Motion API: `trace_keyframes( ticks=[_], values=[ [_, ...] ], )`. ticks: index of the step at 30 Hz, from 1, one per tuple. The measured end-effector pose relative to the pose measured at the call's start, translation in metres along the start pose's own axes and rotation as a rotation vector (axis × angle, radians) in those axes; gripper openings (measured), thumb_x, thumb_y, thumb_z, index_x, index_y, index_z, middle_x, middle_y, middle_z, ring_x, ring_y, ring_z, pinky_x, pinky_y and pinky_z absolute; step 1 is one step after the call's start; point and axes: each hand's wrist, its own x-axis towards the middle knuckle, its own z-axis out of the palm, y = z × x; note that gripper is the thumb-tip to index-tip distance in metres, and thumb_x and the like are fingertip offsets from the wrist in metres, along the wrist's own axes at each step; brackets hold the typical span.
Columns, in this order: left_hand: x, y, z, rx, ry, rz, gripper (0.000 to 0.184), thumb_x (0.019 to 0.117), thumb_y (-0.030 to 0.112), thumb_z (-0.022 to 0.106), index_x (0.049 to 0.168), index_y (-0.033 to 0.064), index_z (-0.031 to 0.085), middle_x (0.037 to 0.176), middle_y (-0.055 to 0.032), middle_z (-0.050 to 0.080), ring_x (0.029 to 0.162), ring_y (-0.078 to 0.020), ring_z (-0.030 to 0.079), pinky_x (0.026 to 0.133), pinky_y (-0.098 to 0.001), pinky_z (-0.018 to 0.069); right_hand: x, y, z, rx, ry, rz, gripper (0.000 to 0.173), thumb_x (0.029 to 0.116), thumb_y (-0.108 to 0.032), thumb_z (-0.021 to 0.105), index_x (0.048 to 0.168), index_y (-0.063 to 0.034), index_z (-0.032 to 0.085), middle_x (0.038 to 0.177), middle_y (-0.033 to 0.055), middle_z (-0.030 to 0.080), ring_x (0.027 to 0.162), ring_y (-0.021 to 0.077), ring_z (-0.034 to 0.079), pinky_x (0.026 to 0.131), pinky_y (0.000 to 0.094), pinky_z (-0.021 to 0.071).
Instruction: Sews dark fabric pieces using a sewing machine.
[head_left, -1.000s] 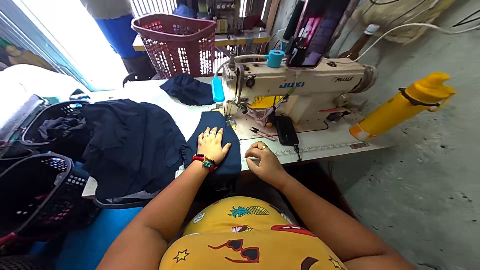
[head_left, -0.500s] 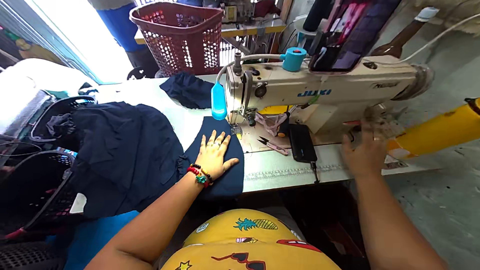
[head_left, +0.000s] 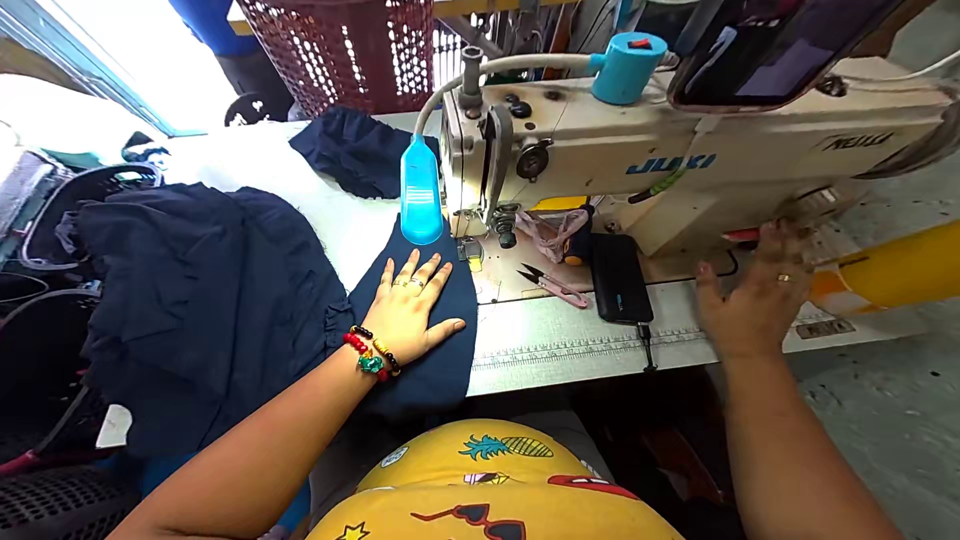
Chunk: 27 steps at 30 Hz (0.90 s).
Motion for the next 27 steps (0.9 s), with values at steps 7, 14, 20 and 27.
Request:
trace_keyframes(
  ticks=[7,14,20,27],
  values=[
    [0.0,-0.001,0.001,-0.007,0.04,0.023,0.091,0.0956,0.076,0.033,0.161,0.0121,0.034,0.168,-0.0125,0.029,0.157,-0.0362,0.017,0.122,-0.0672,0.009,0.0,-0.003,-0.005,0.021,-0.028,0.01,0.077,0.0992,-0.05,0.048,0.159,-0.0044,0.031,0.163,0.0253,0.03,0.151,0.0458,0.028,0.122,0.0628,0.0202],
    [0.002,-0.001,0.002,0.008,0.04,0.018,0.091,0.0953,0.076,0.033,0.161,0.0132,0.034,0.168,-0.0114,0.028,0.158,-0.0354,0.017,0.123,-0.0667,0.0089,-0.003,0.0,-0.009,-0.017,-0.102,0.024,0.056,0.1079,-0.042,0.034,0.129,-0.0011,0.066,0.134,0.0248,0.064,0.133,0.0438,0.054,0.121,0.0673,0.0158],
    [0.001,-0.001,0.003,0.004,0.056,0.023,0.091,0.0952,0.075,0.037,0.161,0.0126,0.034,0.168,-0.0123,0.029,0.157,-0.0372,0.017,0.122,-0.0674,0.0084,-0.002,-0.004,-0.012,-0.008,-0.053,0.032,0.058,0.1048,-0.041,0.042,0.15,-0.0055,0.05,0.153,0.0235,0.048,0.145,0.0442,0.041,0.121,0.0648,0.019],
    [0.008,-0.006,-0.005,-0.068,0.014,0.031,0.09,0.096,0.073,0.038,0.161,0.0111,0.033,0.168,-0.0148,0.028,0.157,-0.0386,0.018,0.122,-0.0682,0.0078,-0.046,-0.099,-0.028,0.271,0.051,-0.182,0.056,0.1049,-0.029,0.049,0.151,0.003,0.044,0.158,0.0267,0.039,0.15,0.0398,0.033,0.122,0.0534,0.0293]
  ],
)
